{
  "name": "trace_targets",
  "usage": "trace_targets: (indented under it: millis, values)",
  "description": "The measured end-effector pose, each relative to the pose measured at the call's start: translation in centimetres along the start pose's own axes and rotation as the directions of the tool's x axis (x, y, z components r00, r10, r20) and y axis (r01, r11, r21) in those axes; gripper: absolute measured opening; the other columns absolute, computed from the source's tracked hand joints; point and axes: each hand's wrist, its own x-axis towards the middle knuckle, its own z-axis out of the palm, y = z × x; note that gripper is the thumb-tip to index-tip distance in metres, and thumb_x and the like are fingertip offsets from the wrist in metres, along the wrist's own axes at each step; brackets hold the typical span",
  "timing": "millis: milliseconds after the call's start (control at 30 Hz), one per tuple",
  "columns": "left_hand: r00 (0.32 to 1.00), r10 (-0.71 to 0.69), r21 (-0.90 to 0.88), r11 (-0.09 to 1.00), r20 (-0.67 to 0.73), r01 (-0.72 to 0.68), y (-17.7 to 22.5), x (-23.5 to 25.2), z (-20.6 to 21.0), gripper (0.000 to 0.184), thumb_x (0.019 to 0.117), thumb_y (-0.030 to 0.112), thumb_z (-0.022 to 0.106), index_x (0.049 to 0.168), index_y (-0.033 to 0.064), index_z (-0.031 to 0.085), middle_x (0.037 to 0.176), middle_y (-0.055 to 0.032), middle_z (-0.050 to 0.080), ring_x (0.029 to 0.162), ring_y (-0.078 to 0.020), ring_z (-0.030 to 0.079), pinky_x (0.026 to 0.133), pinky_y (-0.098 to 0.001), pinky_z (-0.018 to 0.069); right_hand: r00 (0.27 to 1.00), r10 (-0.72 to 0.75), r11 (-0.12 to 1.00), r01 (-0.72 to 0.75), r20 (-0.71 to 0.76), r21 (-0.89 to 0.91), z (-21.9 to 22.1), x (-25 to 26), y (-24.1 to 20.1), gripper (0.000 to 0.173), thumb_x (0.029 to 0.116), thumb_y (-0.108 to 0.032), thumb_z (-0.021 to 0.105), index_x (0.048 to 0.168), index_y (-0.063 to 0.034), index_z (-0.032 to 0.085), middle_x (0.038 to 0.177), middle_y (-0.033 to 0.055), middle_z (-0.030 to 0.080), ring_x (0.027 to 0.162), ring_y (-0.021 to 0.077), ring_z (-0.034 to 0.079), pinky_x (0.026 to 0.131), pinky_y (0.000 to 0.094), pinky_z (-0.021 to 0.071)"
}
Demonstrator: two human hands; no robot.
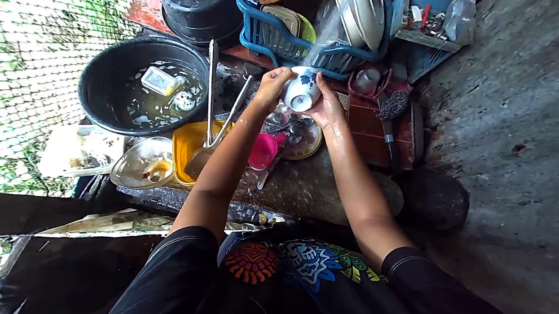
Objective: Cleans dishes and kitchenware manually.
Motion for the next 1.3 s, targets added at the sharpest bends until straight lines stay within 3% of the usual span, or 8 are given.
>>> trace_targets:
  millis: [400,567,667,867,1000,1100,1233,1300]
  values:
    - [0.998,0.034,-0.192,0.981,0.048,-0.024,-1.0,0.4,0.5,0.022,0.1035,0.008,0.043,0.108,0.0029,0.063,0.090,-0.0032,0.070,0.084,-0.0124,0.069,0.080,-0.0342,0.0592,0.999,0.028,0.993,-0.024,-0.032,0.117,-0.7,0.4,-0.2,0.059,0.1080,-0.052,0.040,0.154,-0.0159,0.039,0.147,0.0186,0.052,0.130,0.0403,0.056,0.098,0.0658,0.0516]
    - [0.989,-0.079,-0.301,0.947,0.125,0.114,-1.8,-1.0,0.9,0.049,0.1099,0.029,0.013,0.138,0.0053,0.045,0.121,-0.0072,0.062,0.110,-0.0136,0.062,0.100,-0.0351,0.0507,0.990,0.075,0.961,-0.040,-0.116,0.273,0.8,0.0,-1.3,0.064,0.1054,-0.057,0.043,0.156,-0.0185,0.036,0.150,0.0188,0.049,0.134,0.0413,0.053,0.102,0.0649,0.0504]
    - [0.980,-0.064,-0.260,0.959,0.186,0.112,-3.4,-0.9,-0.6,0.029,0.1092,0.018,0.032,0.127,0.0064,0.052,0.102,-0.0006,0.067,0.093,-0.0093,0.066,0.091,-0.0298,0.0547,0.985,0.092,0.945,-0.041,-0.144,0.326,2.4,-0.6,-2.6,0.062,0.1058,-0.059,0.039,0.154,-0.0201,0.037,0.146,0.0171,0.053,0.128,0.0375,0.059,0.098,0.0573,0.0552]
    - [0.947,-0.213,-0.449,0.840,0.243,0.304,0.3,-1.3,-1.0,0.050,0.1049,0.033,0.019,0.141,0.0094,0.045,0.124,-0.0124,0.063,0.109,-0.0255,0.065,0.094,-0.0460,0.0560,0.984,-0.176,0.970,0.169,-0.030,-0.172,1.6,-0.3,-2.9,0.039,0.1081,-0.032,0.052,0.136,-0.0040,0.053,0.123,0.0178,0.064,0.106,0.0314,0.069,0.086,0.0512,0.0620]
    - [0.922,-0.325,-0.450,0.805,0.210,0.386,0.6,-1.4,0.1,0.064,0.1046,0.061,0.023,0.142,0.0159,0.047,0.125,-0.0111,0.063,0.108,-0.0247,0.066,0.090,-0.0450,0.0579,0.782,-0.447,0.354,0.601,0.435,-0.717,1.0,-0.7,-2.5,0.029,0.0925,-0.025,0.075,0.083,0.0007,0.066,0.080,0.0078,0.066,0.077,0.0130,0.064,0.075,0.0318,0.0554]
    - [0.928,-0.341,-0.448,0.813,0.153,0.373,0.2,-1.7,0.6,0.047,0.1056,0.048,0.025,0.128,0.0156,0.052,0.112,-0.0086,0.067,0.097,-0.0215,0.068,0.080,-0.0415,0.0597,0.744,-0.223,-0.058,0.635,0.630,-0.770,0.0,-1.7,-3.6,0.041,0.0976,-0.041,0.066,0.095,-0.0011,0.076,0.098,0.0159,0.074,0.101,0.0312,0.069,0.096,0.0512,0.0516]
    - [0.914,-0.343,-0.343,0.850,0.216,0.400,-1.1,-1.2,1.3,0.039,0.1068,0.037,0.026,0.124,0.0157,0.054,0.108,-0.0048,0.067,0.094,-0.0168,0.068,0.079,-0.0370,0.0590,0.916,-0.019,-0.219,0.388,0.401,-0.895,0.6,-2.2,-4.9,0.088,0.0906,-0.076,0.053,0.147,-0.0090,0.057,0.155,0.0097,0.051,0.152,0.0338,0.034,0.118,0.0765,0.0062]
    - [0.928,-0.322,-0.363,0.855,0.188,0.370,-2.2,-0.8,2.3,0.041,0.1086,0.039,0.023,0.115,0.0155,0.056,0.097,-0.0020,0.068,0.087,-0.0123,0.067,0.076,-0.0329,0.0577,0.917,0.024,-0.252,0.391,0.398,-0.885,1.5,-2.4,-4.5,0.096,0.0869,-0.083,0.049,0.148,-0.0097,0.055,0.156,0.0107,0.051,0.151,0.0329,0.036,0.117,0.0779,0.0006]
